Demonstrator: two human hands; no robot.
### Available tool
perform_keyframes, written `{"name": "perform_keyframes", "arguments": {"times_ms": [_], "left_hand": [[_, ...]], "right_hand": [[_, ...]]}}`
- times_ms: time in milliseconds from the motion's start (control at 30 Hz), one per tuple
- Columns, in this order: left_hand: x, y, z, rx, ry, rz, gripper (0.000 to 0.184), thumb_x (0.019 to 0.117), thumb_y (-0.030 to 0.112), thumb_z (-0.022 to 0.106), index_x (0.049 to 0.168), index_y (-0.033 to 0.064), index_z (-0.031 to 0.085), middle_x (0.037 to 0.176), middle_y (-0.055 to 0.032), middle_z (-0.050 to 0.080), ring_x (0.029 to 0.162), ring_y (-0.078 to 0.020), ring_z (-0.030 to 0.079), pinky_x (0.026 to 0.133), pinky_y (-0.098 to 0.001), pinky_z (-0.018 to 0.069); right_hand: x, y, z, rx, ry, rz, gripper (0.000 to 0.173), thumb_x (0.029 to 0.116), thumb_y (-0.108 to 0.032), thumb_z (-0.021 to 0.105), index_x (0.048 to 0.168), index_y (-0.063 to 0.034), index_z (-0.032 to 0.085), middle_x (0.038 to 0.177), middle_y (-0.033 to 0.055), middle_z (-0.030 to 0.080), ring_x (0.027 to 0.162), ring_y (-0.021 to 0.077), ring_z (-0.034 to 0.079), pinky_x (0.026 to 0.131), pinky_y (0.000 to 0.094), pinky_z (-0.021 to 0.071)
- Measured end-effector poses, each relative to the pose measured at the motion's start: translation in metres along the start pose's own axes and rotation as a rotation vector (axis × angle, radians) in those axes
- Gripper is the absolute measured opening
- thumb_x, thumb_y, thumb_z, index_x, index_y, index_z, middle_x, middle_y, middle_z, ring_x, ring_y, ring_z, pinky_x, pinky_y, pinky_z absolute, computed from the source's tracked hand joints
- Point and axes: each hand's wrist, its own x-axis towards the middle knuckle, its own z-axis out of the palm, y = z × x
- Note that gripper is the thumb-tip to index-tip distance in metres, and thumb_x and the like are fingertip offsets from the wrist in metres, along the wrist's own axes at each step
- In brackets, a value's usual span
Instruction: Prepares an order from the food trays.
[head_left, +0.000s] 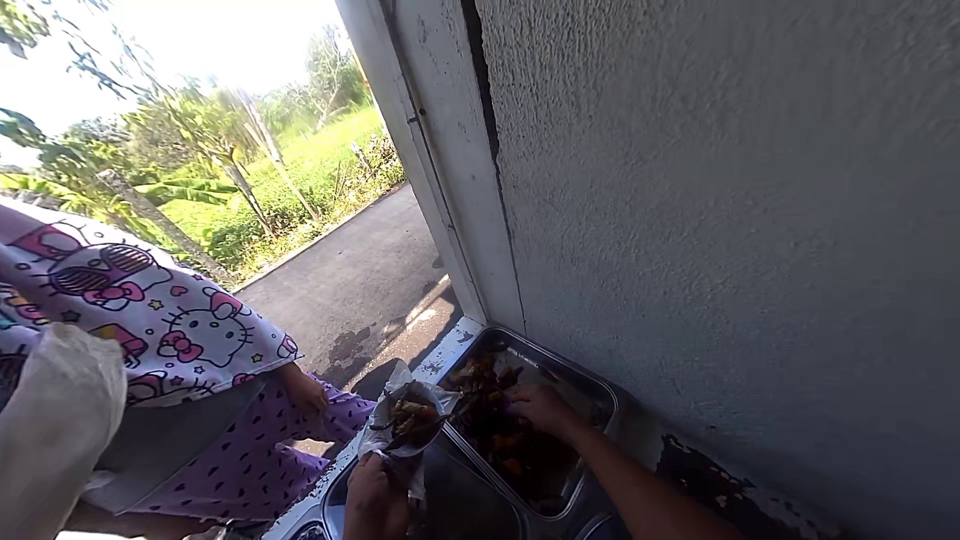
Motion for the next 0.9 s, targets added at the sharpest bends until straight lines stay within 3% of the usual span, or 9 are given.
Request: {"name": "perform_keyframes", "arguments": {"times_ms": [167, 300, 400, 433, 467, 567, 633, 733, 900], "left_hand": [[-0.001, -0.011, 0.013, 0.021, 0.013, -0.010, 0.020, 0.1019, 0.004, 0.043, 0.117, -0.0030, 0.054, 0.098, -0.0194, 0.067, 0.084, -0.0278, 0.069, 0.072, -0.0461, 0.0607], [-0.005, -0.029, 0.030, 0.039, 0.007, -0.078, 0.022, 0.1009, 0.003, 0.045, 0.119, -0.0037, 0.054, 0.100, -0.0209, 0.066, 0.085, -0.0292, 0.068, 0.072, -0.0467, 0.0600], [-0.013, -0.042, 0.046, 0.010, -0.049, -0.135, 0.023, 0.1003, 0.003, 0.045, 0.120, -0.0038, 0.054, 0.101, -0.0215, 0.067, 0.086, -0.0297, 0.069, 0.072, -0.0473, 0.0603], [-0.016, -0.045, 0.052, -0.006, -0.065, -0.153, 0.023, 0.1001, 0.002, 0.046, 0.120, -0.0045, 0.054, 0.101, -0.0224, 0.067, 0.086, -0.0306, 0.069, 0.073, -0.0480, 0.0606], [-0.020, -0.048, 0.058, -0.020, -0.077, -0.168, 0.022, 0.0996, 0.002, 0.046, 0.119, -0.0045, 0.055, 0.100, -0.0224, 0.067, 0.085, -0.0306, 0.069, 0.073, -0.0479, 0.0607], [-0.020, -0.056, 0.069, -0.075, -0.106, -0.204, 0.023, 0.1005, 0.003, 0.045, 0.120, -0.0038, 0.055, 0.104, -0.0229, 0.067, 0.089, -0.0318, 0.069, 0.075, -0.0493, 0.0602], [-0.017, -0.061, 0.071, -0.089, -0.116, -0.221, 0.024, 0.1015, 0.005, 0.044, 0.122, -0.0022, 0.055, 0.108, -0.0222, 0.066, 0.093, -0.0318, 0.068, 0.077, -0.0502, 0.0595], [-0.017, -0.065, 0.076, -0.131, -0.167, -0.259, 0.026, 0.1025, 0.008, 0.044, 0.124, -0.0006, 0.055, 0.109, -0.0215, 0.067, 0.095, -0.0318, 0.068, 0.080, -0.0513, 0.0592], [-0.017, -0.073, 0.079, -0.195, -0.186, -0.304, 0.026, 0.1018, 0.008, 0.045, 0.124, -0.0005, 0.055, 0.110, -0.0222, 0.067, 0.096, -0.0330, 0.068, 0.082, -0.0528, 0.0589]], "right_hand": [[-0.039, -0.021, -0.051, -0.047, 0.029, -0.056, 0.038, 0.1047, -0.034, 0.054, 0.136, -0.0191, 0.069, 0.086, 0.0014, 0.073, 0.062, 0.0116, 0.062, 0.062, 0.0327, 0.0538], [-0.081, -0.068, -0.081, -0.198, 0.085, -0.140, 0.039, 0.1067, -0.033, 0.050, 0.138, -0.0187, 0.068, 0.091, 0.0028, 0.074, 0.070, 0.0128, 0.066, 0.070, 0.0343, 0.0560], [-0.110, -0.098, -0.068, -0.429, 0.202, -0.207, 0.041, 0.1076, -0.032, 0.044, 0.144, -0.0223, 0.062, 0.105, 0.0087, 0.074, 0.094, 0.0246, 0.070, 0.088, 0.0489, 0.0563], [-0.118, -0.101, -0.054, -0.548, 0.308, -0.257, 0.040, 0.1070, -0.029, 0.045, 0.143, -0.0223, 0.062, 0.105, 0.0107, 0.074, 0.096, 0.0288, 0.072, 0.086, 0.0529, 0.0577], [-0.121, -0.096, -0.036, -0.657, 0.451, -0.352, 0.038, 0.1037, -0.022, 0.049, 0.138, -0.0199, 0.065, 0.099, 0.0112, 0.074, 0.089, 0.0302, 0.073, 0.076, 0.0523, 0.0599], [-0.129, -0.076, 0.005, -0.820, 0.685, -0.567, 0.045, 0.0880, -0.006, 0.065, 0.132, -0.0144, 0.070, 0.092, 0.0102, 0.072, 0.081, 0.0281, 0.072, 0.062, 0.0422, 0.0604], [-0.133, -0.065, 0.014, -0.843, 0.735, -0.610, 0.051, 0.0828, -0.004, 0.070, 0.132, -0.0157, 0.070, 0.093, 0.0103, 0.073, 0.082, 0.0277, 0.072, 0.061, 0.0397, 0.0603], [-0.132, -0.055, 0.012, -0.787, 0.792, -0.660, 0.054, 0.0825, -0.002, 0.069, 0.132, -0.0234, 0.070, 0.098, 0.0104, 0.071, 0.086, 0.0286, 0.071, 0.063, 0.0407, 0.0604], [-0.134, -0.058, 0.002, -0.728, 0.762, -0.672, 0.053, 0.0852, -0.003, 0.065, 0.132, -0.0258, 0.070, 0.098, 0.0085, 0.070, 0.086, 0.0264, 0.071, 0.063, 0.0405, 0.0604]]}}
